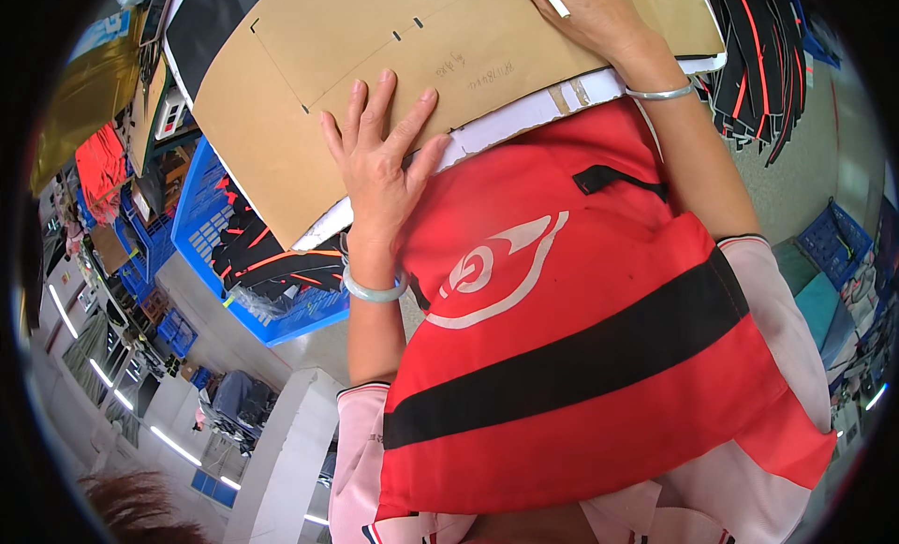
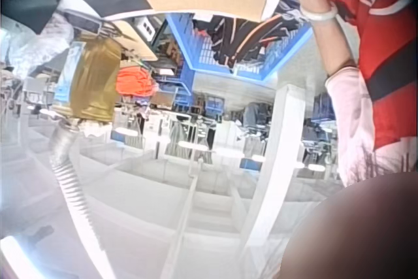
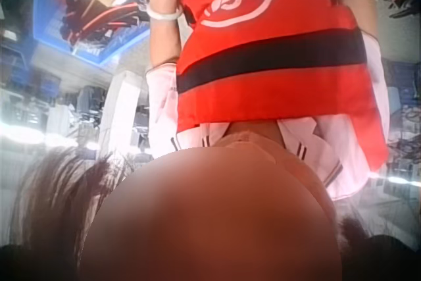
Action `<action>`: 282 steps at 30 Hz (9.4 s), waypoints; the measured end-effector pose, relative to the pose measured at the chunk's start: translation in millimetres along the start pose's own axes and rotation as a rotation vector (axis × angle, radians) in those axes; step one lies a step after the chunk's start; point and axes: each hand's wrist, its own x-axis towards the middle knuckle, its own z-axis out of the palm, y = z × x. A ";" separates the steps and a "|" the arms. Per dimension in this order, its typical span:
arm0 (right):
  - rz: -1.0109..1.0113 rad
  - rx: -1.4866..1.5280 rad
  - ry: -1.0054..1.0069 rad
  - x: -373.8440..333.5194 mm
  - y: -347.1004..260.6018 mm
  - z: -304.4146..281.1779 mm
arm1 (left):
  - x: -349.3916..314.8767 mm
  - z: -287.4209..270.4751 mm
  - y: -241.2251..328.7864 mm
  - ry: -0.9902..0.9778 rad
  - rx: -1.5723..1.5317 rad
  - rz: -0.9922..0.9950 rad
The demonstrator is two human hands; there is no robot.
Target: Marking lines and points on a piece of material using a template and a pen.
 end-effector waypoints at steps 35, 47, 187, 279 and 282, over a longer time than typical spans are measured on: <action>-0.037 0.086 0.116 -12.4 46.0 29.6 | -12.5 8.9 -4.9 0.032 -0.066 -0.044; 0.088 0.013 0.182 -9.3 40.4 -5.4 | 2.9 -2.7 -0.9 -0.036 0.029 -0.016; 0.262 0.852 0.077 2.3 -36.1 52.8 | -0.1 1.6 0.0 0.012 -0.053 -0.020; 0.301 0.226 0.244 107.1 47.2 51.8 | 0.1 -6.9 10.4 -0.029 -0.063 -0.038; 0.315 0.237 0.236 110.0 49.6 52.2 | -0.6 -6.9 10.0 -0.017 -0.074 -0.045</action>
